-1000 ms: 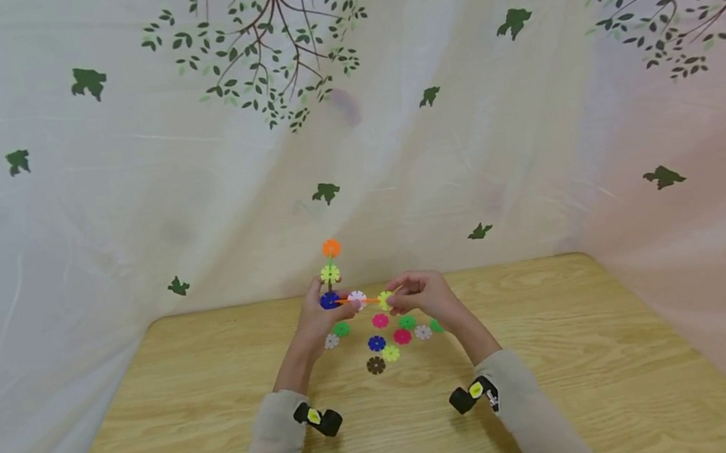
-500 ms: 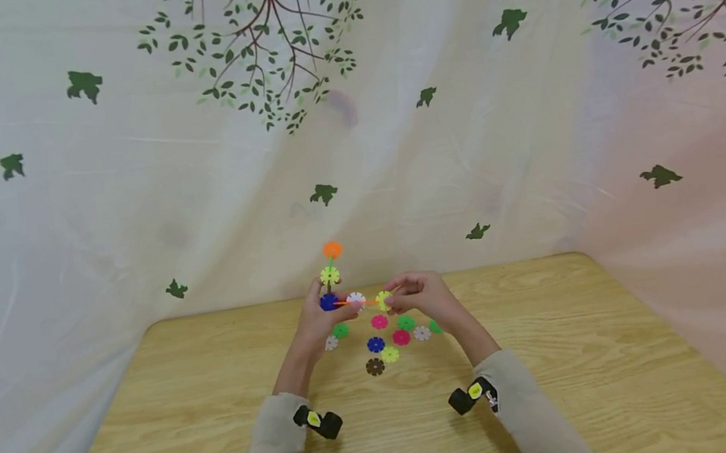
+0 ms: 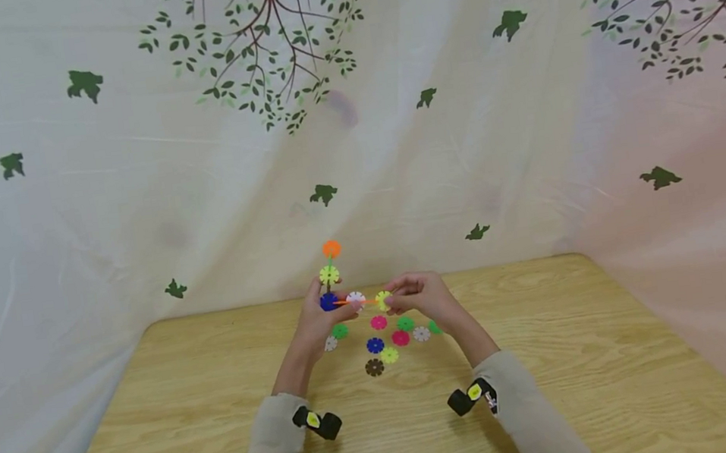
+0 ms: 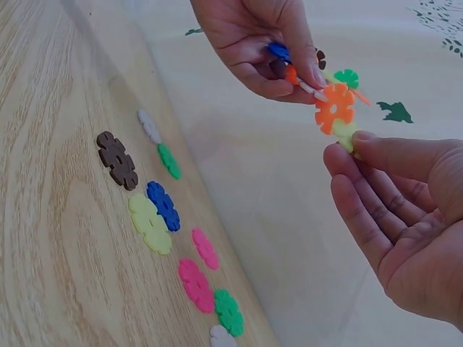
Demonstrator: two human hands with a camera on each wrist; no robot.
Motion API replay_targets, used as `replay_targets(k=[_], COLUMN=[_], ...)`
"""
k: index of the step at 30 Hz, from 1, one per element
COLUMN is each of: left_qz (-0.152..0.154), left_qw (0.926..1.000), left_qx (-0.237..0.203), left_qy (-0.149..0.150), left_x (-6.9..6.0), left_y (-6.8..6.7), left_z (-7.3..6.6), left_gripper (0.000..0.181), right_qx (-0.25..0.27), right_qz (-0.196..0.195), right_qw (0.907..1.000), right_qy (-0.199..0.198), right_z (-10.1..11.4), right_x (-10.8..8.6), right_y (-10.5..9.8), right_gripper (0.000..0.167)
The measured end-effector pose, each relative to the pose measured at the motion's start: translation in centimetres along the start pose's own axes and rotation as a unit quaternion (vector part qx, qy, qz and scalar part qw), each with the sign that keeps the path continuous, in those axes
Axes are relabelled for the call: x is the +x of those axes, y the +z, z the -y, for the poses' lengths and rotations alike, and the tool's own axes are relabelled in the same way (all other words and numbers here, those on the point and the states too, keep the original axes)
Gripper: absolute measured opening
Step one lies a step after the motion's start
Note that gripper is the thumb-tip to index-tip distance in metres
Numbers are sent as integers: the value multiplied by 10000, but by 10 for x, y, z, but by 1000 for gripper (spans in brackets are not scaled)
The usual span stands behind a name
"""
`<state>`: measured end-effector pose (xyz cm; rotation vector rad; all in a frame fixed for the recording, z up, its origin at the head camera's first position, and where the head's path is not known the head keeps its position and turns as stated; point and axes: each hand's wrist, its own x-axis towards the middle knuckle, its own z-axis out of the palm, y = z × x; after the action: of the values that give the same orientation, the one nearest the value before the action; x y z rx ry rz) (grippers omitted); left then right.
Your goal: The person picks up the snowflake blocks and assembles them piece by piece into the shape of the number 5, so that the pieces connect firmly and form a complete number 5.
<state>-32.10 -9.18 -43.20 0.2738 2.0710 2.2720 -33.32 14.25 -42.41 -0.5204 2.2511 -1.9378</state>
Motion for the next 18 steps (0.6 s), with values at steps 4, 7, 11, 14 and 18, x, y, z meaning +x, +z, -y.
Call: replay_targets(k=[4, 7, 11, 14, 18], left_qz=[15, 50, 129, 199, 270], left_qw=[10000, 10000, 9999, 9997, 9993], left_qx=[16, 43, 89, 159, 257], left_qy=[4, 10, 5, 7, 22], left_x=[0, 0, -1, -1, -2], left_y=[0, 1, 2, 2, 3], left_z=[0, 2, 3, 3, 3], left_gripper=[56, 56, 57, 58, 60], right_qx=[7, 44, 97, 103, 92], right_qz=[10, 32, 89, 173, 287], right_qw=[10000, 10000, 9999, 9998, 9993], right_qy=[-11, -37, 6, 87, 198], right_z=[-1, -1, -2, -2, -2], right_x=[0, 0, 0, 0, 0], right_y=[0, -1, -4, -7, -11], right_gripper=[22, 22, 24, 25, 26])
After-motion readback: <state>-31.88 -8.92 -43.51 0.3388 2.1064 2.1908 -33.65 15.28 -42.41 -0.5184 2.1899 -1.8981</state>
